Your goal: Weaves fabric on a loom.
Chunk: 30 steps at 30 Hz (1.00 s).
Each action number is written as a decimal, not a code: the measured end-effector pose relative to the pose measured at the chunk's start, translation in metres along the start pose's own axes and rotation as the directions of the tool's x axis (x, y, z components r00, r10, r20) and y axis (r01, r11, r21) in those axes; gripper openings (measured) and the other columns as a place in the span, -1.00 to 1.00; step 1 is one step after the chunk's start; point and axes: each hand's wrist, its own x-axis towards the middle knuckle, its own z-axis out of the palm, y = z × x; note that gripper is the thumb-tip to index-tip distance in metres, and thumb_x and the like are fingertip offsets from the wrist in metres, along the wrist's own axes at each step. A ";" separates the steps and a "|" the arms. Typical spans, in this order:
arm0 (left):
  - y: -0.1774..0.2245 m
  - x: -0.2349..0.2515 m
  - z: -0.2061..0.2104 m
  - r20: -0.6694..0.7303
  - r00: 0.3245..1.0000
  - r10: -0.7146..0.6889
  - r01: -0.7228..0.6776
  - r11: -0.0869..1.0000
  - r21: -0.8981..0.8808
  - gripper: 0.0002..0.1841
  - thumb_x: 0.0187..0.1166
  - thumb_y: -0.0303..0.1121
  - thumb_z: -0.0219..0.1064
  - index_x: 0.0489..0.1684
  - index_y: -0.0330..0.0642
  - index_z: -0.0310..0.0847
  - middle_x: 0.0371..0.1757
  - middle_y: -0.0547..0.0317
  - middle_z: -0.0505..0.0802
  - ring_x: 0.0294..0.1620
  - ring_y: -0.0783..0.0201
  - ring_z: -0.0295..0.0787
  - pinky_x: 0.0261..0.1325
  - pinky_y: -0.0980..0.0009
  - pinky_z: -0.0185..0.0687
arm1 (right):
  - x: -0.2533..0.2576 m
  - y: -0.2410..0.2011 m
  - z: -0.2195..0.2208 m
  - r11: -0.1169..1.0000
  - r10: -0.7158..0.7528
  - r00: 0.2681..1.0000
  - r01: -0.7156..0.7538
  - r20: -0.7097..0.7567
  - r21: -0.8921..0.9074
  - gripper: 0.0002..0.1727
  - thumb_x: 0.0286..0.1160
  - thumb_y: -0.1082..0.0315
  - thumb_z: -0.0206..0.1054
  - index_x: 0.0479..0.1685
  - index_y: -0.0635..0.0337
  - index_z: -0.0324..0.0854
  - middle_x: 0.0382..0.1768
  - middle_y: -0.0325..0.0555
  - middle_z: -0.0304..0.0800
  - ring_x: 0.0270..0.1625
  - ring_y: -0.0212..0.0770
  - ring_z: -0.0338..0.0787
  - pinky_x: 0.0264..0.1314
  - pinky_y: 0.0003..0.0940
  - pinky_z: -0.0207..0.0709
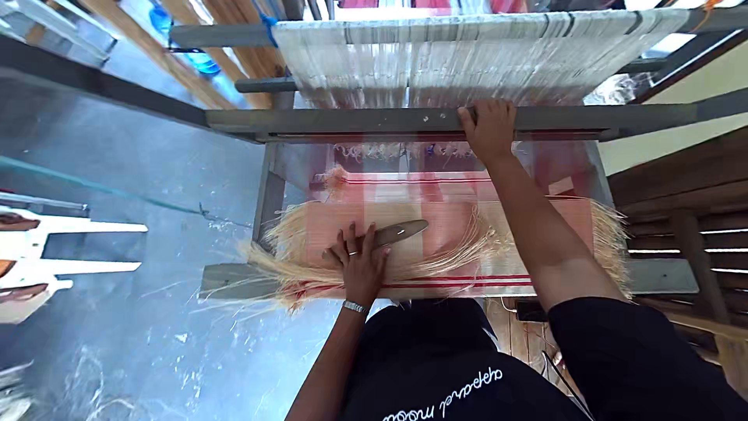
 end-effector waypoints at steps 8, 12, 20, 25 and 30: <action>-0.013 -0.021 0.017 -0.097 0.993 0.065 -0.058 0.996 0.072 -0.41 0.69 0.34 -0.05 0.69 0.55 0.39 0.73 0.06 0.50 0.77 -0.23 0.26 0.67 -0.59 -0.24 | -0.139 -0.025 -0.017 0.992 0.079 0.995 -0.072 0.064 -0.108 -0.23 0.82 -0.23 -0.19 0.20 0.33 0.67 0.20 0.32 0.75 0.39 0.34 0.66 0.62 0.38 0.24; -0.013 -0.023 0.016 -0.086 0.994 0.065 -0.059 0.996 0.068 -0.43 0.71 0.29 -0.03 0.68 0.50 0.42 0.72 0.08 0.51 0.76 -0.21 0.28 0.67 -0.57 -0.20 | -0.151 -0.027 -0.020 0.992 0.093 0.992 -0.085 0.089 -0.089 -0.26 0.81 -0.18 -0.13 0.11 0.36 0.69 0.15 0.36 0.76 0.36 0.39 0.66 0.54 0.45 0.23; -0.017 -0.024 0.024 -0.057 0.996 0.071 -0.066 0.994 0.082 -0.41 0.72 0.31 -0.07 0.74 0.58 0.30 0.79 0.19 0.42 0.83 -0.11 0.16 0.70 -0.53 -0.24 | -0.145 -0.026 -0.017 0.991 0.107 0.992 -0.101 0.064 -0.089 -0.21 0.81 -0.26 -0.18 0.05 0.35 0.67 0.12 0.29 0.78 0.36 0.32 0.66 0.59 0.35 0.22; -0.014 -0.025 0.024 -0.022 0.998 0.058 -0.056 0.994 0.096 -0.40 0.72 0.33 -0.14 0.77 0.62 0.24 0.80 0.22 0.39 0.84 -0.10 0.13 0.72 -0.51 -0.30 | -0.158 -0.025 -0.029 0.991 0.120 0.981 -0.109 0.151 -0.080 -0.14 0.76 -0.36 -0.19 0.19 0.32 0.65 0.25 0.25 0.75 0.45 0.27 0.63 0.64 0.32 0.17; -0.011 -0.023 0.021 -0.024 0.999 0.049 -0.047 0.995 0.094 -0.40 0.70 0.33 -0.10 0.73 0.58 0.32 0.76 0.21 0.45 0.82 -0.11 0.18 0.70 -0.50 -0.24 | -0.159 -0.024 -0.031 0.995 0.089 0.986 -0.081 0.138 -0.064 -0.19 0.78 -0.32 -0.17 0.14 0.31 0.65 0.18 0.26 0.75 0.40 0.26 0.64 0.61 0.29 0.20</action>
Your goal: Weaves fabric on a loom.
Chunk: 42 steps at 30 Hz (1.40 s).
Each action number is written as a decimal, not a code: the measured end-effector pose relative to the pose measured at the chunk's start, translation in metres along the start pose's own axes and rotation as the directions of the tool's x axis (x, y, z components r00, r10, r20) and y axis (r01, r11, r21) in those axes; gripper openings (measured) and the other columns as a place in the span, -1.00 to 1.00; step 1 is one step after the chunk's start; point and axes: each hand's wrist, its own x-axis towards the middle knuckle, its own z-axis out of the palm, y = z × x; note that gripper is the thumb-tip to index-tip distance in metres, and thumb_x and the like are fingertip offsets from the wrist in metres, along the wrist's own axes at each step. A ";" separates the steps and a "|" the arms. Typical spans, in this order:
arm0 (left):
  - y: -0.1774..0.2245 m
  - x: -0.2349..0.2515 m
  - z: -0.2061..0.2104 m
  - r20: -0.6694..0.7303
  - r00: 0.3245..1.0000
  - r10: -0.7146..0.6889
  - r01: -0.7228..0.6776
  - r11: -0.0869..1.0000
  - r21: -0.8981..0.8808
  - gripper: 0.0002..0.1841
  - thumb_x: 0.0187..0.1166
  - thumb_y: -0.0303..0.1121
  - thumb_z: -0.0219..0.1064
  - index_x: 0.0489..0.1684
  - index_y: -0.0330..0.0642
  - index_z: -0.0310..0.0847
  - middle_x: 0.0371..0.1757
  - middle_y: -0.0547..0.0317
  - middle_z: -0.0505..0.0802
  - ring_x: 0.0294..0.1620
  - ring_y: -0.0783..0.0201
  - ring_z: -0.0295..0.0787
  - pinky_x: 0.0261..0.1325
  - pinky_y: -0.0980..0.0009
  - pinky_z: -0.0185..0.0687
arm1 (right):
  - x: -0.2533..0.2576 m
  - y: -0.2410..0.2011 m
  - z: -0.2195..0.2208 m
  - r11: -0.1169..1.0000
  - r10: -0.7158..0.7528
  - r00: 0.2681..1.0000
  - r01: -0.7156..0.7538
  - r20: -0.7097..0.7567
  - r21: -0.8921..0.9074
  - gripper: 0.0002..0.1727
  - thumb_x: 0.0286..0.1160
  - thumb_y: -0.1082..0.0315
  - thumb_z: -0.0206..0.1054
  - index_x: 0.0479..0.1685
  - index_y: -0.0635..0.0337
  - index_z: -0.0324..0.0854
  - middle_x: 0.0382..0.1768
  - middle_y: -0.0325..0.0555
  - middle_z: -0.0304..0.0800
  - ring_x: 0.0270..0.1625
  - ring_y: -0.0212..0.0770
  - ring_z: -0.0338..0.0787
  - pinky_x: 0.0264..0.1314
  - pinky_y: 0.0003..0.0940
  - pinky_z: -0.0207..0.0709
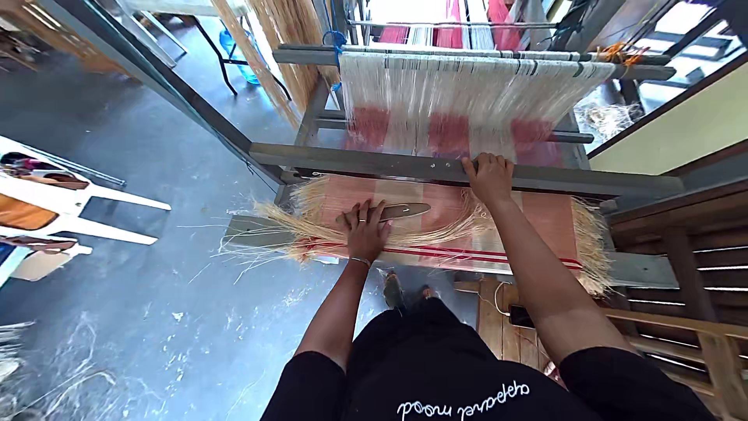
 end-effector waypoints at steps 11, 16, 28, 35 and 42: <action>-0.004 0.002 0.005 0.032 0.999 -0.007 0.006 1.000 0.023 -0.35 0.66 0.37 -0.13 0.75 0.56 0.29 0.77 0.25 0.42 0.84 -0.05 0.11 0.73 -0.45 -0.34 | 0.002 0.009 0.000 0.998 -0.053 0.996 0.055 0.078 -0.013 -0.16 0.76 -0.37 -0.20 0.22 0.27 0.63 0.23 0.18 0.72 0.42 0.19 0.62 0.63 0.20 0.19; -0.005 0.002 0.007 0.018 1.000 -0.009 0.009 1.000 0.021 -0.35 0.65 0.39 -0.15 0.75 0.59 0.28 0.78 0.27 0.41 0.85 -0.05 0.09 0.74 -0.44 -0.35 | 0.003 0.008 0.008 0.996 -0.067 0.998 0.067 -0.007 -0.052 -0.18 0.77 -0.35 -0.23 0.13 0.25 0.63 0.15 0.15 0.74 0.34 0.18 0.65 0.57 0.18 0.24; -0.003 0.002 0.010 -0.060 0.998 -0.014 0.014 1.000 0.008 -0.40 0.66 0.36 -0.07 0.71 0.64 0.32 0.77 0.31 0.43 0.82 0.00 0.17 0.74 -0.42 -0.31 | 0.014 0.010 0.024 0.998 -0.061 0.984 0.056 -0.168 -0.038 -0.28 0.77 -0.28 -0.12 -0.02 0.21 0.69 0.01 0.13 0.81 0.24 0.20 0.72 0.49 0.24 0.31; -0.004 0.002 0.007 -0.016 1.000 -0.016 0.015 1.000 -0.021 -0.39 0.67 0.34 -0.08 0.73 0.61 0.31 0.76 0.27 0.44 0.84 -0.04 0.12 0.74 -0.46 -0.33 | 0.063 0.005 0.017 0.999 0.037 0.998 -0.037 -0.046 0.001 -0.17 0.75 -0.35 -0.17 0.17 0.27 0.68 0.23 0.20 0.77 0.45 0.23 0.62 0.63 0.31 0.16; -0.004 0.003 0.007 -0.032 0.999 -0.002 0.002 1.000 0.005 -0.39 0.68 0.35 -0.10 0.75 0.63 0.27 0.78 0.29 0.41 0.84 -0.03 0.11 0.75 -0.41 -0.34 | 0.002 -0.002 0.007 1.000 0.019 0.999 -0.019 -0.031 -0.013 -0.24 0.79 -0.25 -0.14 0.11 0.33 0.66 0.14 0.27 0.76 0.35 0.28 0.65 0.57 0.29 0.24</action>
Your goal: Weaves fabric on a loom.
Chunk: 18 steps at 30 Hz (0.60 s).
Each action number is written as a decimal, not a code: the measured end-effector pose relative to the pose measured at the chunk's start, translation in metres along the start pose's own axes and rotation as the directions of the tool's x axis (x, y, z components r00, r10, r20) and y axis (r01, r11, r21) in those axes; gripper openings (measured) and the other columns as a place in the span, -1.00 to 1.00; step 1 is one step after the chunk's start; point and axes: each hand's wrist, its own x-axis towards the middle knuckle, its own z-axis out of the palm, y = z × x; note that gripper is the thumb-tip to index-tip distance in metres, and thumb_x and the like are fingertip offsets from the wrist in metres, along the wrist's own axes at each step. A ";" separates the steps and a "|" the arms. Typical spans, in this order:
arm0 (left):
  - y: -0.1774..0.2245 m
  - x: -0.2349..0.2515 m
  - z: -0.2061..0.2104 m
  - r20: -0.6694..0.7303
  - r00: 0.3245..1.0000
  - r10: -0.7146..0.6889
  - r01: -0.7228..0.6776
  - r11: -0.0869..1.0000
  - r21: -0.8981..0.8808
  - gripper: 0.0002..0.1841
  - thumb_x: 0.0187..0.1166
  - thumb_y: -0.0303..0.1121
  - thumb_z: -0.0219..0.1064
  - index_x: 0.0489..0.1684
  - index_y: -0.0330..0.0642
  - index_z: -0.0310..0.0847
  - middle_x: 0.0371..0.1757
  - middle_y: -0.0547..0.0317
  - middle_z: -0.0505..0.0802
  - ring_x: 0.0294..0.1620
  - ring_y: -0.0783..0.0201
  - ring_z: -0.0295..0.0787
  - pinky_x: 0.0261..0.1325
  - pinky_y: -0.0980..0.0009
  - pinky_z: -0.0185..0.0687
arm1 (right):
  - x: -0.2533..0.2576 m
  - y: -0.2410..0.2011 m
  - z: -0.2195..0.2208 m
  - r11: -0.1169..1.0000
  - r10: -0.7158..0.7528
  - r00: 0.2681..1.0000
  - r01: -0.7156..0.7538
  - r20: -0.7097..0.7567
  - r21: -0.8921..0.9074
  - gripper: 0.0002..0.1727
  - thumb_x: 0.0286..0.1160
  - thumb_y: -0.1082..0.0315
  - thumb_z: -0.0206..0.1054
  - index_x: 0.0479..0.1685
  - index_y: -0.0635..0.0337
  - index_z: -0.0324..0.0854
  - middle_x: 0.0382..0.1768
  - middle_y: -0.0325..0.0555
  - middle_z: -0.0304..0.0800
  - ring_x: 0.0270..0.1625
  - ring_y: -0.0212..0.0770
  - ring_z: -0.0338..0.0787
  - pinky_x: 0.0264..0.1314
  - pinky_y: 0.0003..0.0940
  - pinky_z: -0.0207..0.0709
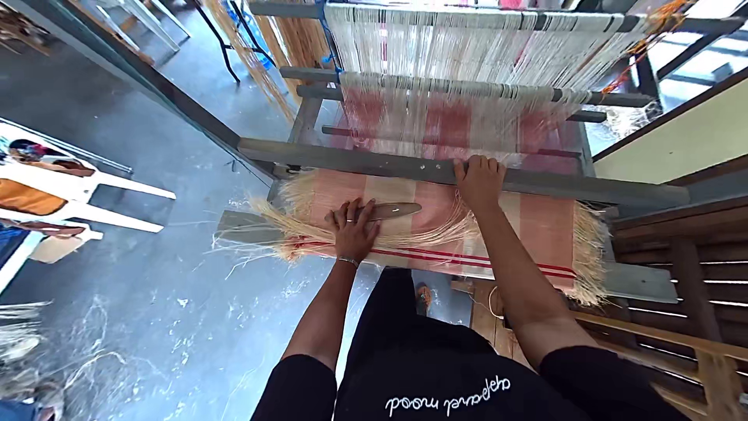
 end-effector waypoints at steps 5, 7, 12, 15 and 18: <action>-0.001 0.003 0.001 -0.015 1.000 -0.008 0.007 1.000 -0.010 -0.42 0.69 0.34 -0.08 0.72 0.64 0.32 0.74 0.28 0.47 0.81 -0.02 0.18 0.74 -0.41 -0.28 | 0.017 -0.002 0.010 0.999 0.026 0.998 -0.028 -0.060 -0.043 -0.23 0.75 -0.29 -0.12 0.06 0.29 0.69 0.10 0.20 0.81 0.32 0.23 0.71 0.54 0.27 0.28; -0.002 0.002 0.000 0.005 1.000 -0.004 0.004 1.000 -0.006 -0.41 0.69 0.34 -0.11 0.73 0.64 0.29 0.76 0.29 0.43 0.83 -0.03 0.13 0.75 -0.41 -0.32 | 0.034 0.000 0.013 0.999 0.040 0.999 -0.041 -0.035 -0.029 -0.21 0.75 -0.32 -0.14 0.09 0.28 0.69 0.13 0.19 0.81 0.36 0.21 0.69 0.58 0.26 0.24; -0.005 0.003 -0.001 -0.009 1.000 0.013 -0.013 1.000 -0.002 -0.40 0.68 0.33 -0.09 0.74 0.62 0.29 0.76 0.31 0.44 0.82 0.00 0.15 0.74 -0.41 -0.31 | 0.037 -0.002 0.004 0.999 0.035 0.999 -0.035 0.032 0.013 -0.16 0.77 -0.33 -0.22 0.24 0.30 0.64 0.28 0.21 0.74 0.49 0.23 0.59 0.68 0.25 0.15; -0.003 0.002 0.000 -0.003 1.000 0.018 -0.019 0.999 -0.030 -0.39 0.69 0.32 -0.06 0.76 0.59 0.27 0.78 0.30 0.40 0.84 0.00 0.11 0.75 -0.43 -0.34 | 0.003 -0.001 -0.004 1.000 0.013 0.998 -0.014 0.059 0.013 -0.19 0.76 -0.31 -0.13 0.22 0.33 0.64 0.24 0.26 0.74 0.44 0.27 0.62 0.64 0.28 0.22; -0.006 0.005 -0.002 -0.023 0.999 0.029 -0.029 0.999 -0.024 -0.39 0.69 0.32 -0.08 0.76 0.57 0.27 0.77 0.26 0.42 0.82 -0.03 0.15 0.73 -0.43 -0.27 | 0.006 -0.006 -0.004 1.000 0.025 0.997 -0.025 0.078 -0.004 -0.22 0.75 -0.28 -0.11 0.19 0.34 0.65 0.22 0.27 0.75 0.42 0.29 0.62 0.59 0.27 0.24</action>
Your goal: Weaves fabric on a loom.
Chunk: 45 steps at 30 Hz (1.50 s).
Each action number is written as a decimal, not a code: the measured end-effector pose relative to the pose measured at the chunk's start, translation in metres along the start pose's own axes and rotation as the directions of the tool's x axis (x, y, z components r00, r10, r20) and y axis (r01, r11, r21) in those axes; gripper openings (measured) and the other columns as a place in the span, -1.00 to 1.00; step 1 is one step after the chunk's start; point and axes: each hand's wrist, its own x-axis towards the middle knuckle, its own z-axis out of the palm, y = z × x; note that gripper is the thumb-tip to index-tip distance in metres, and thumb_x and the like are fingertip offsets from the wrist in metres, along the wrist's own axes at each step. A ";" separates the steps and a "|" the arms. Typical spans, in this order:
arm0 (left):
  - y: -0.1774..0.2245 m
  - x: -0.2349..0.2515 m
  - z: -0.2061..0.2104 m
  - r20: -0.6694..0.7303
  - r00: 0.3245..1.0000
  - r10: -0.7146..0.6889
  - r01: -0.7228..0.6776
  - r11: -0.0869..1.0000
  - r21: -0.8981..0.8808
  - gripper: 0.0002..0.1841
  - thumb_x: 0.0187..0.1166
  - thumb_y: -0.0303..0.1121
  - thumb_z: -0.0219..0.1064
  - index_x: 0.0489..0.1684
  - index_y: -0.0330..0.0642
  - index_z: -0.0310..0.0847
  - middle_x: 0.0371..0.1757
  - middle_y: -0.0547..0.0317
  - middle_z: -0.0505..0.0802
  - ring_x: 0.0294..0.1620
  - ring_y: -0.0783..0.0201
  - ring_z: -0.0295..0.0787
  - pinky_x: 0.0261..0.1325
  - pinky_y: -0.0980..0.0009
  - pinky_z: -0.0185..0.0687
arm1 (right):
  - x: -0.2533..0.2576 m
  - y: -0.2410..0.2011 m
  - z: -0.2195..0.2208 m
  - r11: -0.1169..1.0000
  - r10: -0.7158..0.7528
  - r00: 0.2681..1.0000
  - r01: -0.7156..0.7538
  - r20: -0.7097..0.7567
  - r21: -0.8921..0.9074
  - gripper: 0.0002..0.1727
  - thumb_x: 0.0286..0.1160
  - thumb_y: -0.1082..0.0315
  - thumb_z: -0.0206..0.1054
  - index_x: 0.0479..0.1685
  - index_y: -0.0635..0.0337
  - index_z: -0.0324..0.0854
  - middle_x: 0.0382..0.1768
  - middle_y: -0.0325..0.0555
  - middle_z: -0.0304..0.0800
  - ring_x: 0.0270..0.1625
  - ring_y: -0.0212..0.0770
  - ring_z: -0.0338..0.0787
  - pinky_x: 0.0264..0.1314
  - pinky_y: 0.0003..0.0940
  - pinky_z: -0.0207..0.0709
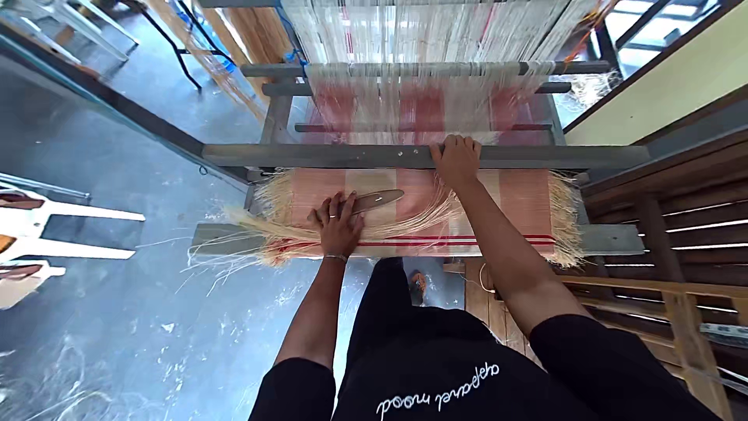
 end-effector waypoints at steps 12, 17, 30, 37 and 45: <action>0.003 -0.003 0.006 0.002 1.000 -0.029 0.029 1.000 -0.012 -0.29 0.68 0.35 -0.14 0.81 0.33 0.22 0.82 0.22 0.34 0.85 -0.05 0.06 0.75 -0.41 -0.36 | -0.072 0.088 -0.018 0.749 0.137 0.965 0.045 -0.221 0.660 -0.57 0.79 0.08 0.19 0.07 0.36 0.66 -0.15 0.11 0.81 -0.12 -0.07 0.83 0.03 -0.05 0.74; 0.003 -0.003 0.007 -0.007 0.999 -0.032 0.032 0.999 -0.003 -0.29 0.68 0.35 -0.14 0.81 0.35 0.23 0.82 0.22 0.35 0.86 -0.05 0.06 0.75 -0.42 -0.39 | -0.070 0.066 0.026 0.780 0.090 0.996 -0.071 0.000 0.622 -0.71 0.60 0.21 0.36 0.13 0.14 0.82 0.16 0.05 0.85 0.35 0.10 0.72 0.45 0.23 0.50; 0.004 -0.003 0.005 -0.021 0.999 -0.030 0.030 1.000 -0.008 -0.31 0.68 0.34 -0.11 0.75 0.31 0.33 0.76 0.18 0.44 0.81 -0.08 0.17 0.73 -0.43 -0.31 | -0.052 0.027 0.069 0.862 0.279 0.960 -0.242 -0.018 0.446 -0.72 0.43 -0.04 0.54 -0.03 -0.15 0.88 0.19 0.02 0.75 0.37 0.19 0.57 0.32 0.40 0.27; 0.003 -0.003 0.006 -0.018 0.999 -0.031 0.031 0.999 -0.014 -0.31 0.67 0.35 -0.12 0.75 0.33 0.32 0.75 0.19 0.44 0.81 -0.07 0.17 0.74 -0.40 -0.32 | -0.060 0.055 0.052 0.641 0.227 0.964 -0.254 0.137 0.725 -0.64 0.43 0.02 0.54 -0.01 0.09 0.82 0.17 0.04 0.77 0.29 0.10 0.67 0.29 0.34 0.47; 0.004 -0.002 0.006 -0.012 1.000 -0.024 0.024 1.000 0.007 -0.29 0.65 0.36 -0.13 0.76 0.32 0.30 0.78 0.15 0.39 0.83 -0.06 0.13 0.75 -0.38 -0.33 | -0.075 0.098 -0.001 0.452 0.130 0.952 -0.305 0.276 0.838 -0.78 0.61 0.16 0.40 -0.04 0.09 0.79 -0.11 -0.18 0.83 -0.06 -0.29 0.69 0.07 -0.18 0.53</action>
